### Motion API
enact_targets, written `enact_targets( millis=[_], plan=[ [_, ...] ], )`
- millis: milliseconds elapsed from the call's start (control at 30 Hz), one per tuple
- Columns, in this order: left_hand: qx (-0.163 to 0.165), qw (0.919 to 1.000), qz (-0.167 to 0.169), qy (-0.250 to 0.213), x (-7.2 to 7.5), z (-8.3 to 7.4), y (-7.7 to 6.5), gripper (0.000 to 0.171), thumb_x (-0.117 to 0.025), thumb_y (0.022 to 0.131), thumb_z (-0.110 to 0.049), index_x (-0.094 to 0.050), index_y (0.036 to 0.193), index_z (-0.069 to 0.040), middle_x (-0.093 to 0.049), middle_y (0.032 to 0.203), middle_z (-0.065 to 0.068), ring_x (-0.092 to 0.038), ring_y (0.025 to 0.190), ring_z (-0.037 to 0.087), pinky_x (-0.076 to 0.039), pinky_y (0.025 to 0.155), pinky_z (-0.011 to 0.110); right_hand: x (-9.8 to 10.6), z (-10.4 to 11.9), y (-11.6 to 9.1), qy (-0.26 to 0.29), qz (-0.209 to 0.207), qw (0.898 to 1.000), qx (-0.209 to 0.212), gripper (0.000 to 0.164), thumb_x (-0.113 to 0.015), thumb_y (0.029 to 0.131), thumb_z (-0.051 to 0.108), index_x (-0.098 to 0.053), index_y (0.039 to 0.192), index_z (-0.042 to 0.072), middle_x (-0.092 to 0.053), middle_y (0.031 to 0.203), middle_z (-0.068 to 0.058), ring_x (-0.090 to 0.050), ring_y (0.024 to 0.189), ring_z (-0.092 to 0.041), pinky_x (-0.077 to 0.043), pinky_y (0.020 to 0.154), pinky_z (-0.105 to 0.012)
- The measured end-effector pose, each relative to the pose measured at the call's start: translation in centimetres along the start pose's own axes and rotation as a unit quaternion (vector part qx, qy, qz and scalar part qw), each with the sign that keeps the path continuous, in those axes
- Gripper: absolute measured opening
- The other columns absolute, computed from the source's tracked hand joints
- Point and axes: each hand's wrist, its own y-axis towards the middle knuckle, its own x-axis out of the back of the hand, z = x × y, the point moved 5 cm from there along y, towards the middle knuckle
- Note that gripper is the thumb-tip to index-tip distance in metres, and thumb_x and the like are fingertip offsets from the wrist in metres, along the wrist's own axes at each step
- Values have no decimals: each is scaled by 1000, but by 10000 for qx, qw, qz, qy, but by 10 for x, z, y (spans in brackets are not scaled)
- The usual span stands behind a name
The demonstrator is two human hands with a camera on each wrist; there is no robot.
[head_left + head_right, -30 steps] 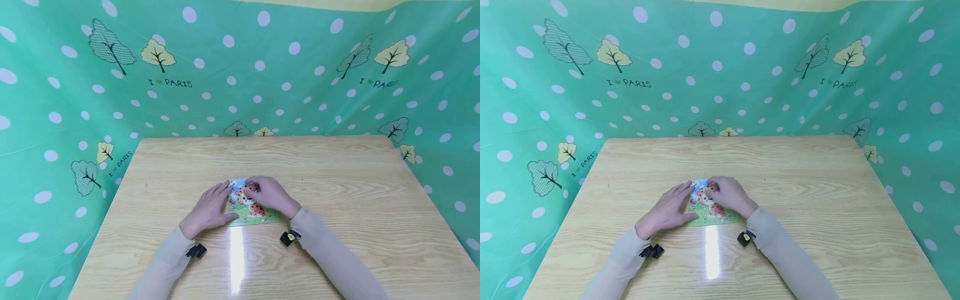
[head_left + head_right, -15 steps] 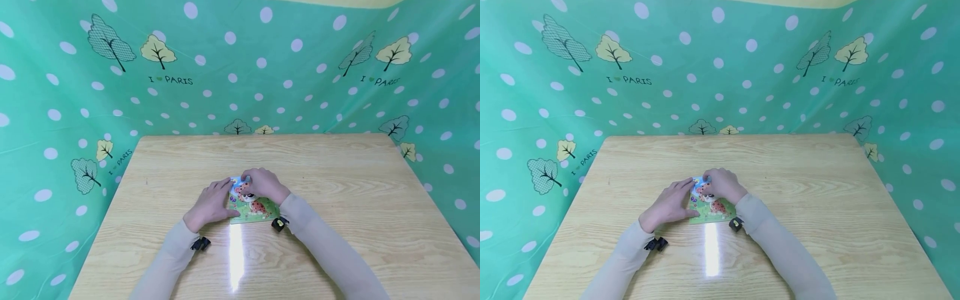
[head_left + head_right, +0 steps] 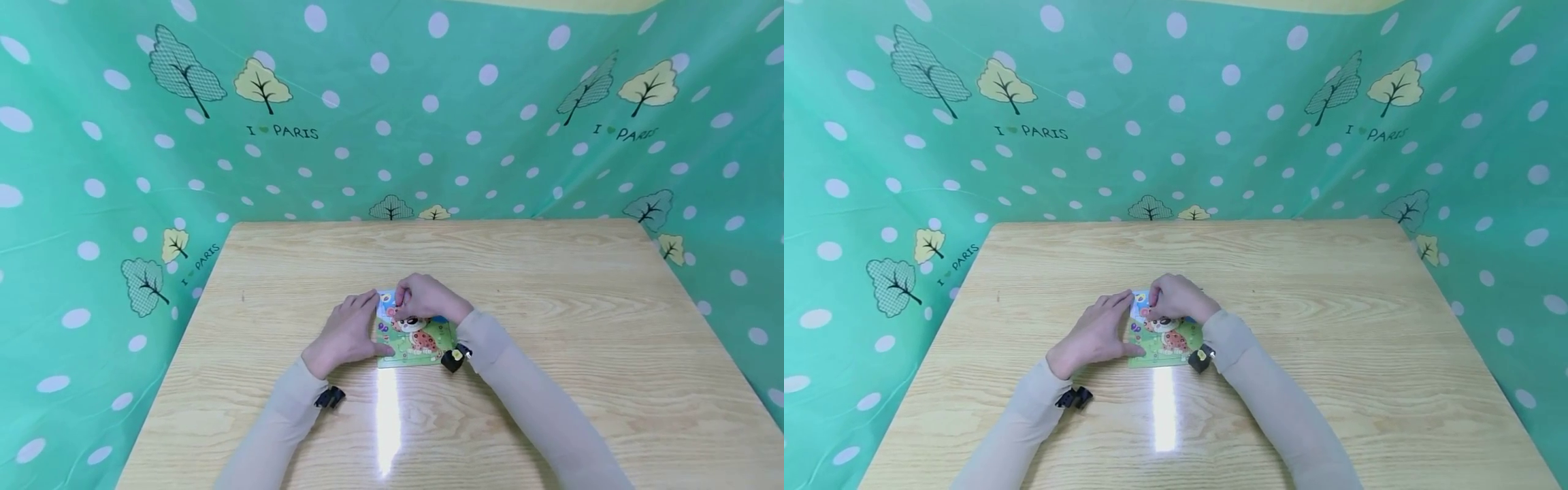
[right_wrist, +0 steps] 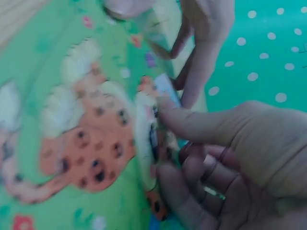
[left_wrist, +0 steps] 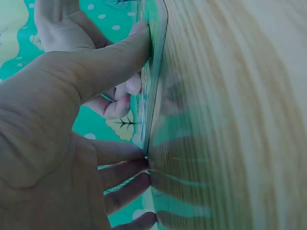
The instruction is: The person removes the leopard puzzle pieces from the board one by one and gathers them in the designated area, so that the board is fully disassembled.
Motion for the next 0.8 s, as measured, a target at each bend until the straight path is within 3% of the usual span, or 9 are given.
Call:
enact_targets(
  millis=[100, 267, 600, 800],
  plan=[
    [-11, 10000, 9, 33, 0, 0, 0, 120, -92, 78, -55, -32, 165, 0, -32, 174, 18, -34, 157, 43, -32, 128, 62, -2, -5, 0, 364, -14, 9993, -27, 36, -91, 86, 25, -70, 112, 11, -63, 77, 0, -55, 63, -12, -46, 57, -24],
    [-6, 10000, 8, 4, 1, 0, 0, 117, -91, 79, -54, -33, 165, -1, -32, 174, 17, -34, 158, 42, -32, 128, 62, -1, -4, -3, 284, -193, 9994, -55, 51, -92, 85, 29, -69, 128, 13, -65, 76, -2, -55, 59, -12, -45, 54, -25],
    [68, 10000, -64, -30, 1, 1, 0, 116, -91, 79, -53, -34, 165, 0, -33, 174, 17, -34, 158, 42, -32, 128, 62, -4, 1, -6, -332, -225, 9991, 159, 65, -97, 77, 41, -68, 128, 14, -63, 81, -1, -54, 69, -15, -45, 62, -28],
    [9, 10000, -74, -26, -1, -3, 0, 115, -92, 78, -52, -36, 164, 0, -34, 173, 17, -36, 156, 41, -34, 127, 62, -5, -5, -6, -86, -185, 9998, -70, 65, -97, 77, 40, -66, 127, 14, -60, 78, -1, -48, 61, -13, -39, 55, -27]
  ],
)
